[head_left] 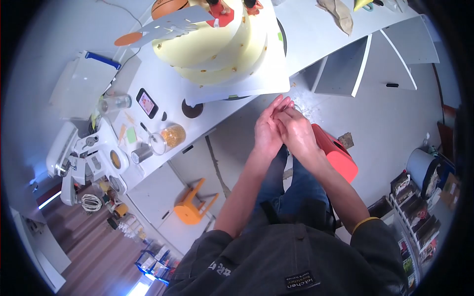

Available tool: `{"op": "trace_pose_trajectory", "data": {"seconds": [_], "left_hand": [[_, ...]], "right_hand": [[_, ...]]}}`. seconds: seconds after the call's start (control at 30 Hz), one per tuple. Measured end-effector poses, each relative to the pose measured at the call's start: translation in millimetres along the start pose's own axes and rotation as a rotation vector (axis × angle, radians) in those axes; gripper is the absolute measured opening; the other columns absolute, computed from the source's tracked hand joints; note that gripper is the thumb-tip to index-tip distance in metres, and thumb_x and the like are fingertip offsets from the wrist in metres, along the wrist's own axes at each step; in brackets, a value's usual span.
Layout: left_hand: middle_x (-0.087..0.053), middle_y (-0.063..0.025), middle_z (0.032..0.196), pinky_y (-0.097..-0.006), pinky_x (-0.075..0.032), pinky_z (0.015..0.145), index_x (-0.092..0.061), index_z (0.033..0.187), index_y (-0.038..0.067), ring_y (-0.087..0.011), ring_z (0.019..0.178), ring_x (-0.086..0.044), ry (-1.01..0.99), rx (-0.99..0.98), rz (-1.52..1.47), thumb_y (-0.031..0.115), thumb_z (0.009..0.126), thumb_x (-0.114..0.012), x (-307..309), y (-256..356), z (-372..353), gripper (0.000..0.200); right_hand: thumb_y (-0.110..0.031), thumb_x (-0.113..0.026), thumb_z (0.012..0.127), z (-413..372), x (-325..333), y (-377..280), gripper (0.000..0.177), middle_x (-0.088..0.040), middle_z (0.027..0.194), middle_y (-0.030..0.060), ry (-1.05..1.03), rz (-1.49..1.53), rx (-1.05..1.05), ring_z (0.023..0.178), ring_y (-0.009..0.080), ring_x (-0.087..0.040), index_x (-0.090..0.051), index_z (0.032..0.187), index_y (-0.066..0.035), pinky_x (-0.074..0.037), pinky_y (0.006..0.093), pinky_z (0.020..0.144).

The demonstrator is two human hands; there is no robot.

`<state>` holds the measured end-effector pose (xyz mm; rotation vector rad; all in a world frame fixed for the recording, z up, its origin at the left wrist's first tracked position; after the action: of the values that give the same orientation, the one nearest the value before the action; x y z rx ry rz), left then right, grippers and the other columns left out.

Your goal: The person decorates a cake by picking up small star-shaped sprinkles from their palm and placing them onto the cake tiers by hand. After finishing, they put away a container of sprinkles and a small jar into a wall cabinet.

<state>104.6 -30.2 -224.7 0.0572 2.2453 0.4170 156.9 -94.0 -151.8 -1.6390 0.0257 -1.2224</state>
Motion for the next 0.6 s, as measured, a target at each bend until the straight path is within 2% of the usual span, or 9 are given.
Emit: {"op": "trace_pose_trajectory", "data": {"seconds": [0.1, 0.2, 0.23, 0.27, 0.33, 0.4, 0.5, 0.57, 0.6], "left_hand": [[-0.062, -0.0179, 0.139, -0.0430, -0.042, 0.117, -0.056, 0.138, -0.005, -0.0298, 0.133, -0.056, -0.039, -0.010, -0.032, 0.021, 0.103, -0.055, 6, 2, 6, 0.043], [-0.057, -0.0188, 0.145, -0.0433, -0.039, 0.121, -0.052, 0.141, -0.007, -0.0301, 0.138, -0.052, 0.076, -0.003, -0.133, 0.019, 0.103, -0.054, 9, 9, 4, 0.046], [-0.055, -0.0192, 0.147, -0.0434, -0.038, 0.122, -0.050, 0.142, -0.008, -0.0302, 0.140, -0.050, 0.135, -0.001, -0.178, 0.018, 0.103, -0.053, 11, 12, 2, 0.047], [-0.054, -0.0194, 0.148, -0.0435, -0.037, 0.123, -0.049, 0.143, -0.008, -0.0302, 0.141, -0.049, 0.140, -0.027, -0.192, 0.017, 0.103, -0.053, 13, 16, 0, 0.047], [-0.051, -0.0198, 0.150, -0.0438, -0.035, 0.125, -0.047, 0.144, -0.010, -0.0303, 0.143, -0.047, 0.149, -0.079, -0.217, 0.015, 0.104, -0.052, 20, 27, -4, 0.047], [-0.051, -0.0199, 0.150, -0.0441, -0.035, 0.125, -0.048, 0.143, -0.010, -0.0307, 0.143, -0.047, 0.143, -0.091, -0.248, 0.015, 0.104, -0.051, 26, 35, -7, 0.046], [-0.051, -0.0201, 0.150, -0.0447, -0.035, 0.125, -0.047, 0.143, -0.010, -0.0313, 0.143, -0.047, 0.138, -0.112, -0.263, 0.015, 0.105, -0.049, 30, 46, -10, 0.046], [-0.051, -0.0203, 0.150, -0.0450, -0.035, 0.126, -0.047, 0.143, -0.011, -0.0315, 0.143, -0.047, 0.125, -0.127, -0.255, 0.015, 0.106, -0.048, 30, 45, -10, 0.046], [-0.051, -0.0205, 0.150, -0.0451, -0.035, 0.126, -0.046, 0.143, -0.011, -0.0315, 0.143, -0.047, 0.112, -0.134, -0.245, 0.016, 0.106, -0.047, 29, 44, -9, 0.046]], "right_hand": [[0.000, -0.068, 0.088, 7, 20, 3, 0.013, -0.072, 0.095, 0.0166, 0.071, 0.299, -0.146, 0.083, 0.0294, -0.072, -0.073, 0.100, 0.003, -0.060, 0.0379, 0.074], [-0.003, -0.067, 0.096, -1, 14, 39, 0.012, -0.075, 0.095, 0.0115, 0.112, 0.821, -0.522, 0.080, 0.0177, -0.071, -0.073, 0.103, 0.004, -0.059, 0.0314, 0.071], [-0.005, -0.067, 0.099, -3, 19, 56, 0.014, -0.074, 0.094, 0.0063, 0.193, 0.856, -0.600, 0.080, 0.0107, -0.068, -0.074, 0.106, 0.004, -0.057, 0.0275, 0.069], [-0.007, -0.068, 0.098, -1, 32, 68, 0.014, -0.074, 0.097, 0.0066, 0.327, 0.918, -0.565, 0.081, 0.0117, -0.068, -0.075, 0.106, 0.003, -0.057, 0.0278, 0.069], [-0.011, -0.070, 0.100, -14, 51, 103, 0.014, -0.073, 0.098, 0.0070, 0.558, 1.035, -0.699, 0.090, 0.0121, -0.068, -0.075, 0.106, 0.000, -0.058, 0.0290, 0.076], [-0.012, -0.071, 0.099, -26, 71, 136, 0.016, -0.072, 0.097, 0.0073, 0.763, 1.025, -0.699, 0.090, 0.0131, -0.068, -0.074, 0.107, 0.001, -0.058, 0.0300, 0.078], [-0.012, -0.073, 0.098, -26, 97, 136, 0.016, -0.073, 0.100, 0.0076, 0.987, 0.920, -0.665, 0.091, 0.0136, -0.068, -0.074, 0.108, 0.000, -0.058, 0.0308, 0.079], [-0.011, -0.075, 0.097, 5, 93, 100, 0.020, -0.073, 0.105, 0.0076, 0.884, 0.848, -0.559, 0.091, 0.0149, -0.069, -0.074, 0.113, 0.000, -0.058, 0.0304, 0.081], [-0.010, -0.074, 0.096, 30, 77, 68, 0.022, -0.074, 0.106, 0.0072, 0.698, 0.946, -0.436, 0.095, 0.0143, -0.069, -0.073, 0.116, 0.000, -0.058, 0.0294, 0.083]]}}
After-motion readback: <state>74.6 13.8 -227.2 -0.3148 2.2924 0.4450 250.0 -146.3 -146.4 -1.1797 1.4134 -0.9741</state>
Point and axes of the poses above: each hand's wrist, its own z-axis towards the middle knuckle, its own x-axis out of the back of the hand, y = z × x, the point moved 8 cm from there along z, towards the middle knuckle
